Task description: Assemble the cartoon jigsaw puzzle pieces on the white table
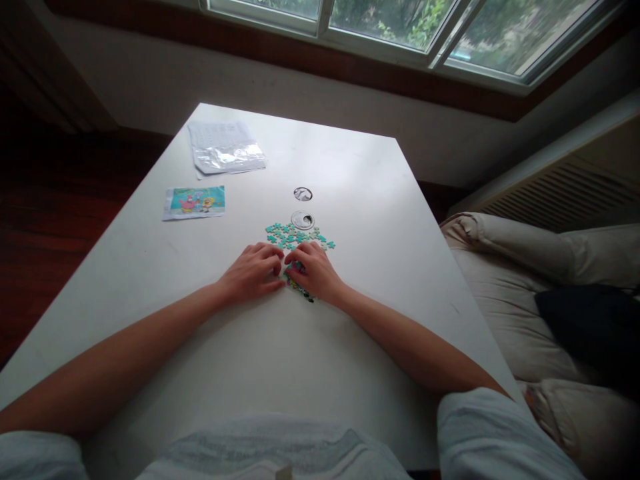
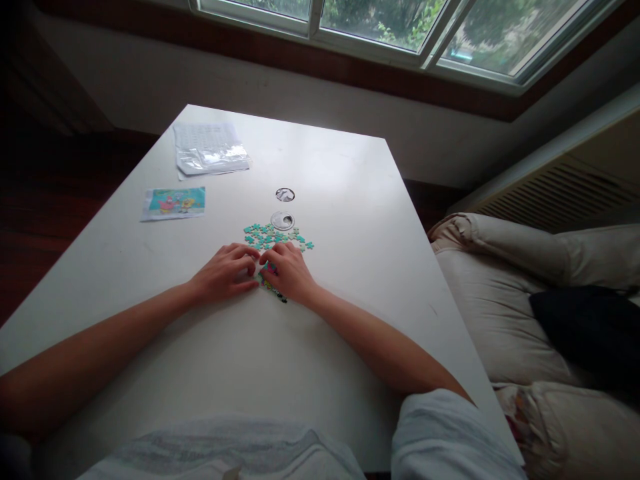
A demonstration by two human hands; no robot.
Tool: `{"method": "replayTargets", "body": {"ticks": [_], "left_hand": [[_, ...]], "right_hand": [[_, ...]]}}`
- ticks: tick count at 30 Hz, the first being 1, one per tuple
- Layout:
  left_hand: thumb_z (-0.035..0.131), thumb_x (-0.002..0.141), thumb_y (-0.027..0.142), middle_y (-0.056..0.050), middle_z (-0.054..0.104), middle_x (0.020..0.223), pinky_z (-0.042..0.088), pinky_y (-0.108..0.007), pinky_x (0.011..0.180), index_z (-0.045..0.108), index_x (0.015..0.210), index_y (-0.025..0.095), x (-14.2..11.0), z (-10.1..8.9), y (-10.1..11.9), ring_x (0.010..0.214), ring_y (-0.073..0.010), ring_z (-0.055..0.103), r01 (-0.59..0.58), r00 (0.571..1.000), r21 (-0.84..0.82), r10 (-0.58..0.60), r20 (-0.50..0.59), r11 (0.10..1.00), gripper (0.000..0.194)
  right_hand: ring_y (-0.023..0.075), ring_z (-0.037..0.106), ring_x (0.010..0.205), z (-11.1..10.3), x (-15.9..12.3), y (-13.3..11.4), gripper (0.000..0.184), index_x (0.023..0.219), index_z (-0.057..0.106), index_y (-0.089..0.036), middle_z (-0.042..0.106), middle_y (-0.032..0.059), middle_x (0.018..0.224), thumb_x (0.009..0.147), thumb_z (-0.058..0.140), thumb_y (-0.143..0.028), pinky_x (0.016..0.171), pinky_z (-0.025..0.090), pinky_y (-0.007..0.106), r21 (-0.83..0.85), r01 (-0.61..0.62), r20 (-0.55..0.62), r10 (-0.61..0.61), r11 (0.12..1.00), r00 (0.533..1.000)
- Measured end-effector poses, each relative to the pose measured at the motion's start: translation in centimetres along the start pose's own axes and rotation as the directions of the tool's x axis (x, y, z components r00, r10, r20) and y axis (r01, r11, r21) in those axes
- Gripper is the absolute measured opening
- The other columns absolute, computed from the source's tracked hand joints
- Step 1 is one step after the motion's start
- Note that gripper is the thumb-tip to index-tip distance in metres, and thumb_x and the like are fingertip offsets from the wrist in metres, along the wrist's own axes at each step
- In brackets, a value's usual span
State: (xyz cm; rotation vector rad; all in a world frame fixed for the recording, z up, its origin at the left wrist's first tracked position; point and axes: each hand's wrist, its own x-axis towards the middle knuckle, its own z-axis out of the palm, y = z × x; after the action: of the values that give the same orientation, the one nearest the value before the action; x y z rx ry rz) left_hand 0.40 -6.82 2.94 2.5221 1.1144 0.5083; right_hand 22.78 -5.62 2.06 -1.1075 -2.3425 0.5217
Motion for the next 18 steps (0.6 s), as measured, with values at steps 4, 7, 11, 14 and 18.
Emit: {"method": "replayTargets", "body": {"ticks": [4, 7, 11, 14, 18], "left_hand": [[0.065, 0.089, 0.035, -0.003, 0.063, 0.126, 0.041, -0.044, 0.103, 0.063, 0.091, 0.024, -0.1, 0.0, -0.1, 0.120, -0.0256, 0.053, -0.030, 1.000, 0.010, 0.030, 0.001, 0.999, 0.011], [0.063, 0.091, 0.032, -0.004, 0.064, 0.125, 0.042, -0.042, 0.104, 0.065, 0.103, 0.026, -0.2, -0.1, -0.1, 0.118, -0.0244, 0.055, -0.079, 0.997, 0.015, 0.079, 0.004, 0.997, 0.014], [0.060, 0.093, 0.030, -0.004, 0.067, 0.125, 0.044, -0.040, 0.105, 0.066, 0.110, 0.026, -0.2, -0.3, 0.1, 0.118, -0.0229, 0.057, -0.149, 0.989, -0.009, 0.149, 0.005, 0.989, 0.019], [0.059, 0.094, 0.030, -0.003, 0.068, 0.127, 0.043, -0.040, 0.108, 0.068, 0.116, 0.028, -0.1, -0.5, 0.4, 0.123, -0.0226, 0.057, -0.196, 0.980, -0.026, 0.197, 0.021, 0.980, 0.023], [0.056, 0.096, 0.030, -0.004, 0.069, 0.129, 0.044, -0.040, 0.109, 0.067, 0.123, 0.029, -0.1, -0.7, 0.8, 0.127, -0.0234, 0.057, -0.255, 0.965, 0.003, 0.254, 0.057, 0.967, 0.029]], "right_hand": [[0.0246, 0.050, 0.101, -0.2, 0.1, 0.0, 0.013, 0.100, 0.069, -0.024, 0.062, 0.0067, 0.099, 0.088, 0.065, -0.021, 0.095, 0.039, 0.039, 0.019, -0.005, 0.010, 0.004, 1.000, 1.000], [0.0216, 0.053, 0.094, -0.5, 0.2, 0.3, 0.016, 0.095, 0.068, -0.023, 0.064, 0.0045, 0.091, 0.086, 0.058, -0.012, 0.089, 0.040, 0.035, 0.102, -0.018, -0.006, 0.018, 0.995, 1.000], [0.0179, 0.056, 0.084, -1.2, 0.2, 1.0, 0.013, 0.091, 0.066, -0.022, 0.065, 0.0019, 0.085, 0.087, 0.056, -0.014, 0.080, 0.043, 0.031, 0.255, -0.097, -0.099, 0.126, 0.962, 0.987], [0.0166, 0.058, 0.080, -1.9, 0.1, 1.7, 0.012, 0.092, 0.067, -0.022, 0.066, 0.0012, 0.083, 0.087, 0.057, -0.018, 0.076, 0.045, 0.030, 0.332, -0.147, -0.158, 0.208, 0.932, 0.965], [0.0152, 0.058, 0.076, -2.9, 0.3, 2.7, 0.012, 0.093, 0.067, -0.021, 0.067, 0.0005, 0.082, 0.086, 0.057, -0.022, 0.074, 0.046, 0.029, 0.397, -0.188, -0.199, 0.284, 0.898, 0.938]]}}
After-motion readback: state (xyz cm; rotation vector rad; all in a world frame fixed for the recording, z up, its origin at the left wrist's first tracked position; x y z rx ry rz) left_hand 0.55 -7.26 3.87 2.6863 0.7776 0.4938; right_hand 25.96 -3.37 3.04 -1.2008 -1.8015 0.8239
